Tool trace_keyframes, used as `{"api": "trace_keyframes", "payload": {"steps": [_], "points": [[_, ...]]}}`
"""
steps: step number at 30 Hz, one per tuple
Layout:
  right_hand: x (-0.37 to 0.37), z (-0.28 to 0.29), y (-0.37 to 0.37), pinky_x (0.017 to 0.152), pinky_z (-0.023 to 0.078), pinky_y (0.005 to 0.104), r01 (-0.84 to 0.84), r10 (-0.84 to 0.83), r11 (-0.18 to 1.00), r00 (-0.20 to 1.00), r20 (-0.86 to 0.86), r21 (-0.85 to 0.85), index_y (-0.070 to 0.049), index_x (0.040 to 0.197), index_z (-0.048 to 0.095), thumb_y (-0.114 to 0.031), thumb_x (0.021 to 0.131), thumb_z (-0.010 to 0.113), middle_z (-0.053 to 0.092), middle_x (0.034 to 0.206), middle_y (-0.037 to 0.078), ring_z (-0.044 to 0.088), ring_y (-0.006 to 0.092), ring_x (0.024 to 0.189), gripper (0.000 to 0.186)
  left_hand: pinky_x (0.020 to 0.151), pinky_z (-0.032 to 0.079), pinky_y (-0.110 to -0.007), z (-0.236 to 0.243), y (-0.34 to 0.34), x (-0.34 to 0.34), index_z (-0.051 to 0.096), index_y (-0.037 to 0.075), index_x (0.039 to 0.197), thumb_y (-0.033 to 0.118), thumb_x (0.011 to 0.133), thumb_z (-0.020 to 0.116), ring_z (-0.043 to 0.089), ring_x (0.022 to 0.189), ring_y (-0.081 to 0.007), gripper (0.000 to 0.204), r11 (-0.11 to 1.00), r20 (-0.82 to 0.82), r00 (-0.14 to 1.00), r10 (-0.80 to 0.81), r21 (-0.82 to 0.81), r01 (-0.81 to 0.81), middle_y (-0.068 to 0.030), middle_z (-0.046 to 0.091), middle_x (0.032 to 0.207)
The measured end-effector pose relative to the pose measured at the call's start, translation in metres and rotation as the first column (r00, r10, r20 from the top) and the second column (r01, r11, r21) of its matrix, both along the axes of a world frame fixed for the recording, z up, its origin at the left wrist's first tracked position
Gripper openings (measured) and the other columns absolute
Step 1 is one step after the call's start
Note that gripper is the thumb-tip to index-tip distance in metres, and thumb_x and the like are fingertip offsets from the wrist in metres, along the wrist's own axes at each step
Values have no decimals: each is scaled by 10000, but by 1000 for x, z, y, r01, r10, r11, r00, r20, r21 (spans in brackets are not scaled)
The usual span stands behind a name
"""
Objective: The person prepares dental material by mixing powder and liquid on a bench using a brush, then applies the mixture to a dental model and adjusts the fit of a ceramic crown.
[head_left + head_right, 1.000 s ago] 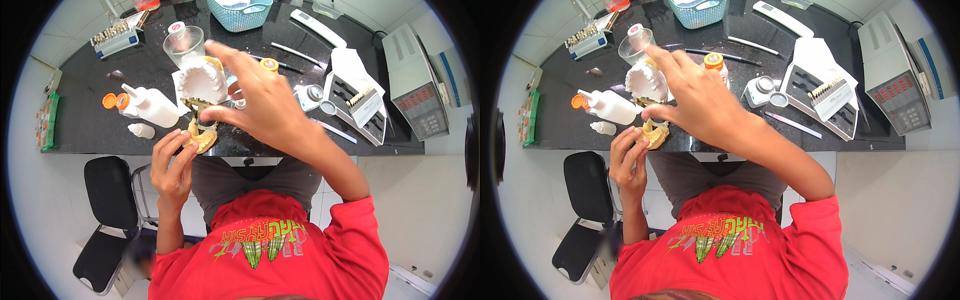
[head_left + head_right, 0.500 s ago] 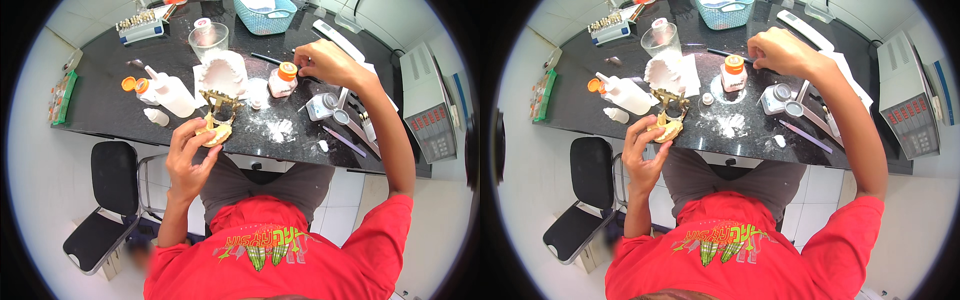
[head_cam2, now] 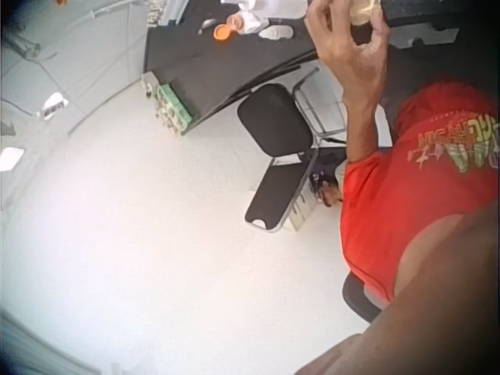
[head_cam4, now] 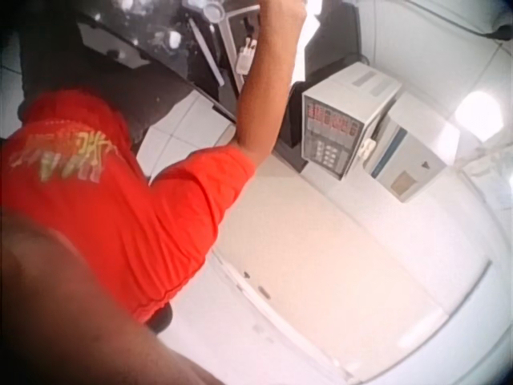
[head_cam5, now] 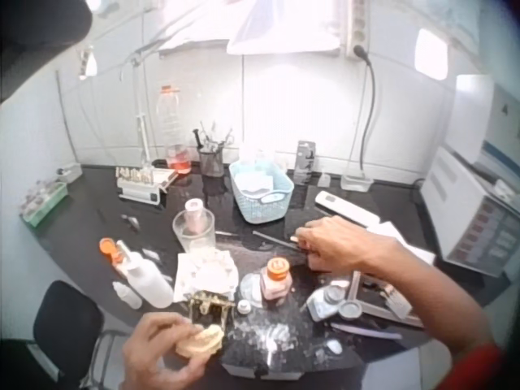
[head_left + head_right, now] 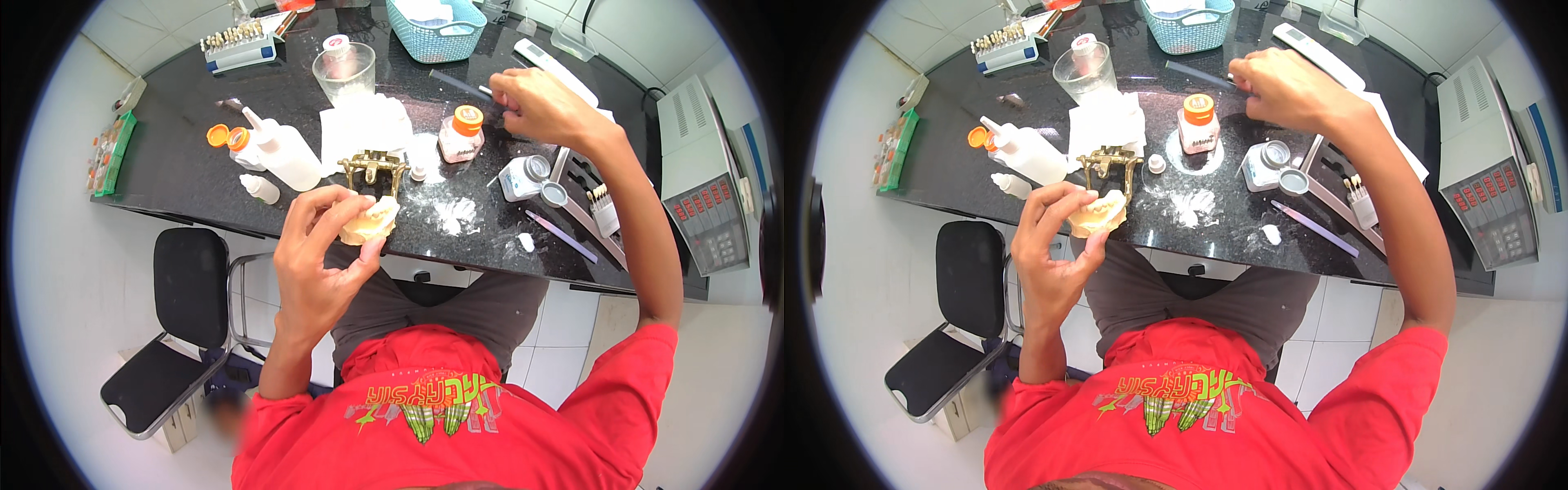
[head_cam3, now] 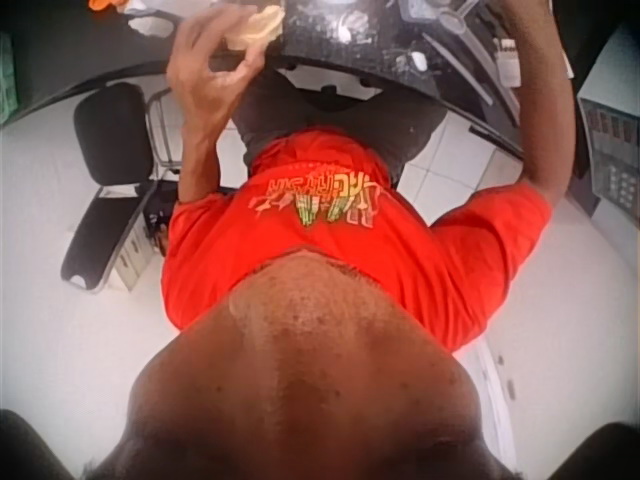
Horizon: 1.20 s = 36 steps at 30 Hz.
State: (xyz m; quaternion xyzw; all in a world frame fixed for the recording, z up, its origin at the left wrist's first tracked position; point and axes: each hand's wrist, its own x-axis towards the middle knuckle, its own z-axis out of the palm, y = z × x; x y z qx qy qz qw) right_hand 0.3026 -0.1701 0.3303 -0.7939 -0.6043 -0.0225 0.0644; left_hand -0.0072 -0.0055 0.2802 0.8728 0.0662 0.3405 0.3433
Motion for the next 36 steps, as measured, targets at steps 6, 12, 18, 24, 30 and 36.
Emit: {"api": "trace_keyframes", "payload": {"steps": [6,12,18,24,30,36], "points": [[0,37,-16,611,437,394,80,-90,981,995,49,178,0,843,463,-48,772,603,480,657,101,514,255,619,164,813,540,-363,5,1,5,727,59,1122,50,722,807,656,946,-255,408,999,-34,999,31,12,-31,-99,636,1064],[-12,70,-54,674,527,268,279,-245,884,960,-137,375,-12,986,579,-77,914,626,518,769,-3,567,87,720,107,802,541,-360,7,-2,11,733,61,1120,53,723,811,660,925,-248,404,1000,-35,999,27,-3,-28,-103,634,1051],[-58,70,-86,781,561,312,279,-123,624,957,-261,730,10,977,552,-42,969,589,559,869,63,641,161,863,65,774,535,-340,4,-6,17,742,67,1131,112,710,867,646,898,-224,441,999,-29,999,30,31,-29,-95,633,1018],[-96,43,-117,653,520,355,108,162,528,961,-225,843,19,971,493,3,948,538,527,826,101,596,255,750,53,769,526,-317,-8,-11,23,739,43,1159,167,671,919,630,887,-204,535,999,41,999,24,34,-25,-88,628,991],[-138,7,-100,533,498,285,96,258,478,935,-244,873,14,1151,501,-118,1012,563,527,851,140,556,194,597,201,797,535,-334,-14,-19,34,721,31,1189,201,628,944,646,903,-225,627,998,84,995,62,11,-63,-112,658,1026],[-152,-35,-119,444,476,237,306,216,336,896,-389,891,-3,1112,509,-126,977,618,509,838,135,512,141,536,212,857,522,-346,-29,-16,33,689,21,1234,370,667,936,650,966,-231,710,997,135,988,79,-29,-76,-120,657,1076]]}}
